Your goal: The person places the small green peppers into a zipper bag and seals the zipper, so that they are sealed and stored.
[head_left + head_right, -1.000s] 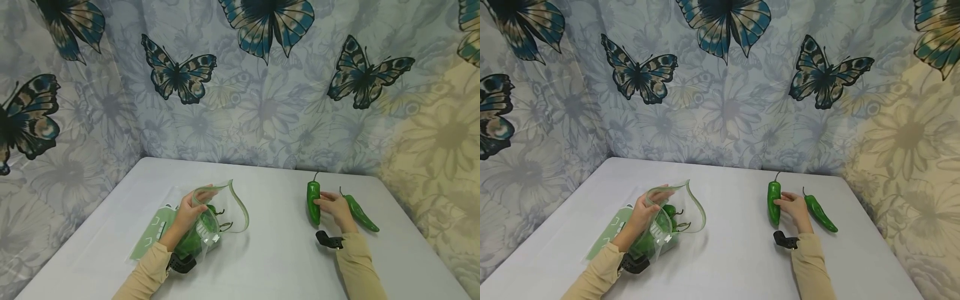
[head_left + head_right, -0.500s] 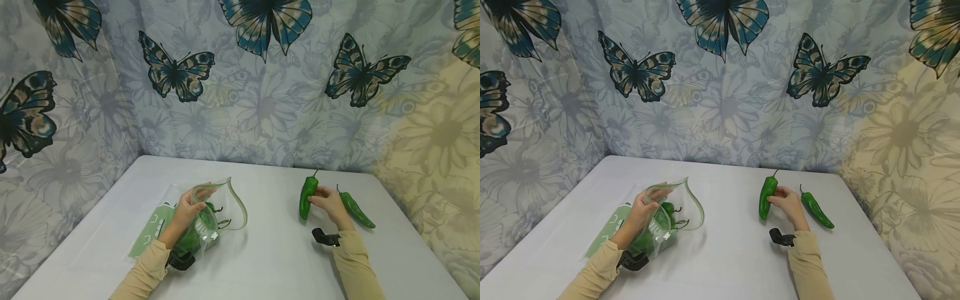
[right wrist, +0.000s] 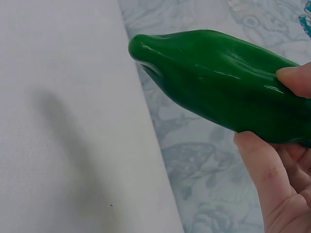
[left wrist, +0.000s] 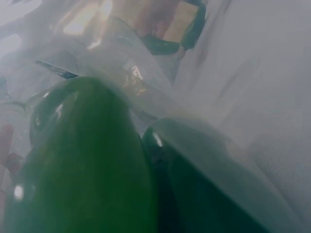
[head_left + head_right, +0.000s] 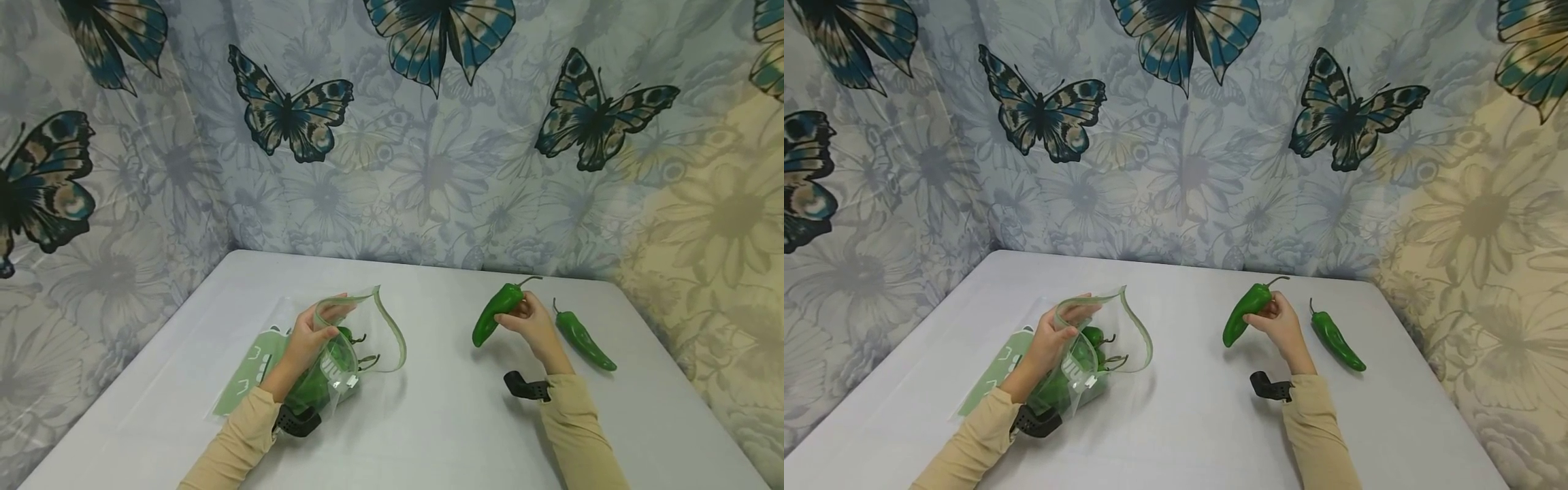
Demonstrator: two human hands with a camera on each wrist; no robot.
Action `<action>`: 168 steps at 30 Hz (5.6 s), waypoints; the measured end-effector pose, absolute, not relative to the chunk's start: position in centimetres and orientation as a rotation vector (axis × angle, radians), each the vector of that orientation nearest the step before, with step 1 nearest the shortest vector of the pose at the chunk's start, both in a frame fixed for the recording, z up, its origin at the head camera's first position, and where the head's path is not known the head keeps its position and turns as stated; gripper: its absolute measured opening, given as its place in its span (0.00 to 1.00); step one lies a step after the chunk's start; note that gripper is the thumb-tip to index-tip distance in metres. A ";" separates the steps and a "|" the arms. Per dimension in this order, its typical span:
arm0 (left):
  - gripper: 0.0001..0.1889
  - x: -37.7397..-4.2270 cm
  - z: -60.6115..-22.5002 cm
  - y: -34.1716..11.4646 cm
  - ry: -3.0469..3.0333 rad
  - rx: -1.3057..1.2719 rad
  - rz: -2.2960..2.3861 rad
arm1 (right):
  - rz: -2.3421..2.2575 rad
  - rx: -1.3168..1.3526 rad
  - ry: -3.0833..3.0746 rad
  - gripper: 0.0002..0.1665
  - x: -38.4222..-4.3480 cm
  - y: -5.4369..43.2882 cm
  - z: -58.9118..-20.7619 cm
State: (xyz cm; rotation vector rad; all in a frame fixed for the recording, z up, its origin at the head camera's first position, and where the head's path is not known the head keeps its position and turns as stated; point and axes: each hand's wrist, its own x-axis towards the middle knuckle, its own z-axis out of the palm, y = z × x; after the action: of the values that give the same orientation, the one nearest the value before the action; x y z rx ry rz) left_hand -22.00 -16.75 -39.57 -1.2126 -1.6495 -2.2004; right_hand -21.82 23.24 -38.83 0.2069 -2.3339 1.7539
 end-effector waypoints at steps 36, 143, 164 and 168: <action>0.31 -21.9 -39.3 -16.4 -1.638 -1.210 -2.227 | 1.449 0.704 -2.337 0.32 -18.6 18.1 -34.5; 0.37 -22.0 -39.2 -16.6 -1.705 -1.187 -2.195 | 1.565 1.033 -1.988 0.24 -18.4 6.5 -33.0; 0.38 -21.4 -38.2 -17.1 -1.810 -1.212 -2.111 | 1.740 0.969 -2.048 0.21 -17.4 4.7 -33.6; 0.40 -21.3 -38.0 -17.1 -1.848 -1.192 -2.108 | 1.665 0.906 -2.063 0.20 -17.3 4.4 -33.9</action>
State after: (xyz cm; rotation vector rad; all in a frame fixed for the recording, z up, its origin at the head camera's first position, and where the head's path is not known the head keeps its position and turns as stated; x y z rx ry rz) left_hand -21.33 -17.09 -37.99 -1.1920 -1.8484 -2.1078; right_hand -17.32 4.38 -33.87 0.9059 -2.0632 1.6646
